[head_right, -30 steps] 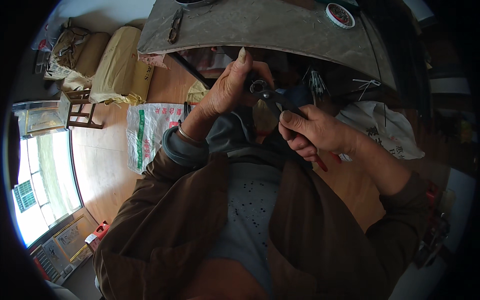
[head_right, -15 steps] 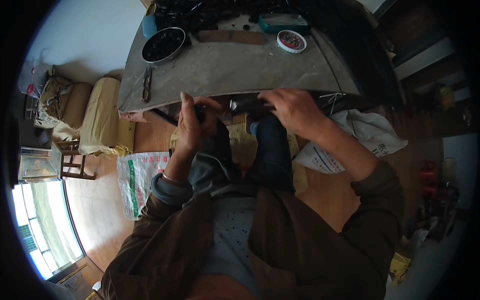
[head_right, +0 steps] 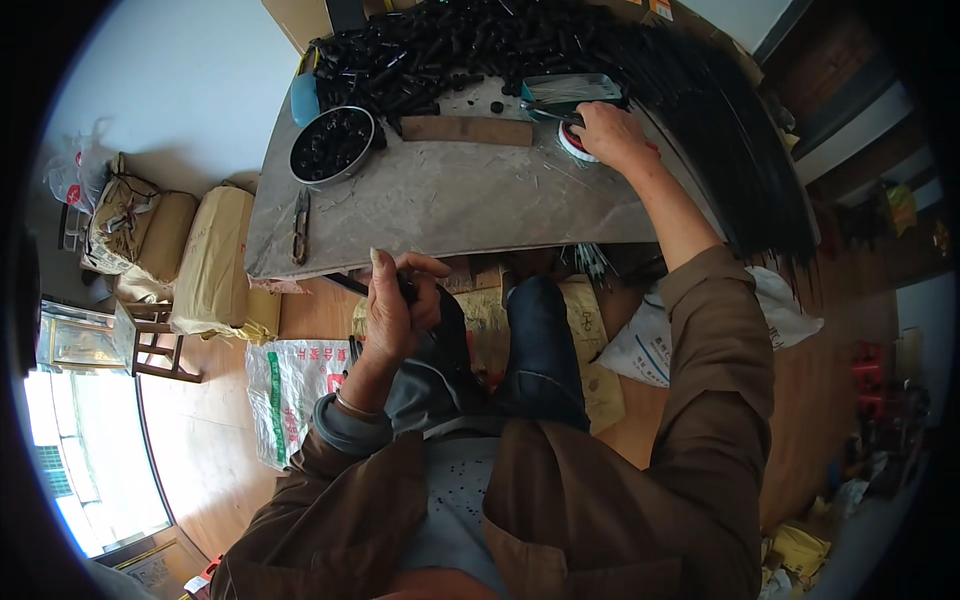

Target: Assembling black rods with connectors and using wire cutters to trim excess materials.

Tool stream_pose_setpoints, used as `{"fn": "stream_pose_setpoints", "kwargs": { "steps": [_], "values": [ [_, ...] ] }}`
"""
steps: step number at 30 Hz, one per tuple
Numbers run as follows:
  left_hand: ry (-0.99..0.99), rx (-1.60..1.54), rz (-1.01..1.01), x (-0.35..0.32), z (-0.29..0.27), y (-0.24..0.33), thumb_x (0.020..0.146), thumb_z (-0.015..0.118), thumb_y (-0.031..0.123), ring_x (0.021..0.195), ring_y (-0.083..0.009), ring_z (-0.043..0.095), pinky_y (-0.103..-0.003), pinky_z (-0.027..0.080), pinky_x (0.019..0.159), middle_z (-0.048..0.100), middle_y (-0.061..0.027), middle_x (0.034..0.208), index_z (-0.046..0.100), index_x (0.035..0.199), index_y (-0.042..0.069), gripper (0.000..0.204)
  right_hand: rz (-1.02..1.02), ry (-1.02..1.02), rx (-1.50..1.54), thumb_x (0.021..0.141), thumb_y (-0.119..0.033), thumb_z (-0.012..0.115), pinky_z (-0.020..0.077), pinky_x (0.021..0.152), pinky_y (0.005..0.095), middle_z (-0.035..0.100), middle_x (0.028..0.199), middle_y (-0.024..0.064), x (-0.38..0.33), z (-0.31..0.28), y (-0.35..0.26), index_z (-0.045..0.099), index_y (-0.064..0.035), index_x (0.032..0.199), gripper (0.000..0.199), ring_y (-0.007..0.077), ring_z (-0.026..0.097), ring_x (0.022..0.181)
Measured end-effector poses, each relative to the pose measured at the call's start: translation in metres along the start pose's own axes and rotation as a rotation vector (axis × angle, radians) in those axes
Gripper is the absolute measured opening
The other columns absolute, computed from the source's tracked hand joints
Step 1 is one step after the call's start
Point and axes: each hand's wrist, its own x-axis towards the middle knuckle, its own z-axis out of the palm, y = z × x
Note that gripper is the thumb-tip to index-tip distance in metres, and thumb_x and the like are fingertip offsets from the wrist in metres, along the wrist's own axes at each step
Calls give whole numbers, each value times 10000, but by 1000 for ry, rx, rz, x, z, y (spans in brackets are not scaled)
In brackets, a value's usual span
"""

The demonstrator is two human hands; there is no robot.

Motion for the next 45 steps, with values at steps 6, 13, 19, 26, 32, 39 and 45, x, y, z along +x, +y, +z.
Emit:
{"fn": "stream_pose_setpoints", "kwargs": {
  "steps": [6, 13, 19, 26, 32, 39, 45],
  "values": [
    [-13, -10, -11, 2, -4, 0, 978, 210, 621, 396, -74, 290, -239, 264, 394, 309, 31, 469, 588, 948, -24, 749, 0, 162, 114, 859, -277, 649, 481, 778, 416, 673, 870, 169, -1, -3, 4, 636, -14, 1010, 304, 330, 655, 866],
    [-29, -205, 158, -8, -12, -1, 967, 339, 602, 558, -62, 402, -207, 335, 515, 471, 13, 694, 553, 1154, -10, 675, 262, -310, 1606, 952, -237, 580, 398, 526, 238, 548, 747, 0, -50, -21, -49, 586, -86, 864, 175, 61, 462, 584],
    [22, 43, 454, -10, -18, -1, 986, 449, 466, 689, -74, 448, -208, 391, 620, 489, -29, 905, 566, 1241, 18, 528, 127, -535, 1987, 974, -309, 538, 353, 523, 235, 511, 747, -17, -138, -1, -156, 522, -96, 818, 264, 60, 413, 564],
    [237, 95, 485, -40, -17, -6, 988, 465, 441, 852, -103, 466, -220, 428, 705, 460, -57, 1065, 573, 1244, 13, 510, 111, -165, 1688, 967, -311, 557, 340, 481, 232, 494, 687, -41, -183, 17, -229, 539, -105, 772, 284, 50, 440, 574],
    [243, 42, 475, -58, -9, -3, 1001, 438, 430, 860, -103, 426, -225, 404, 755, 444, -35, 985, 488, 1362, 19, 549, 42, 75, 1356, 935, -290, 627, 376, 499, 232, 511, 647, -41, -184, 30, -245, 579, -55, 808, 272, 48, 454, 577],
    [288, 100, 499, -61, -18, -7, 1013, 427, 397, 833, -97, 407, -210, 374, 732, 426, -16, 962, 444, 1396, 19, 539, -263, 429, 729, 883, -170, 647, 480, 577, 365, 619, 713, 128, -187, 29, -252, 594, -29, 863, 152, 297, 629, 622],
    [192, -98, 358, -68, -32, -3, 1029, 350, 432, 746, -58, 411, -202, 376, 635, 420, 15, 926, 463, 1374, 22, 548, -191, 151, 1030, 926, -182, 612, 451, 550, 286, 605, 687, 58, -188, 18, -256, 595, -14, 848, 186, 143, 594, 601]
  ]
}}
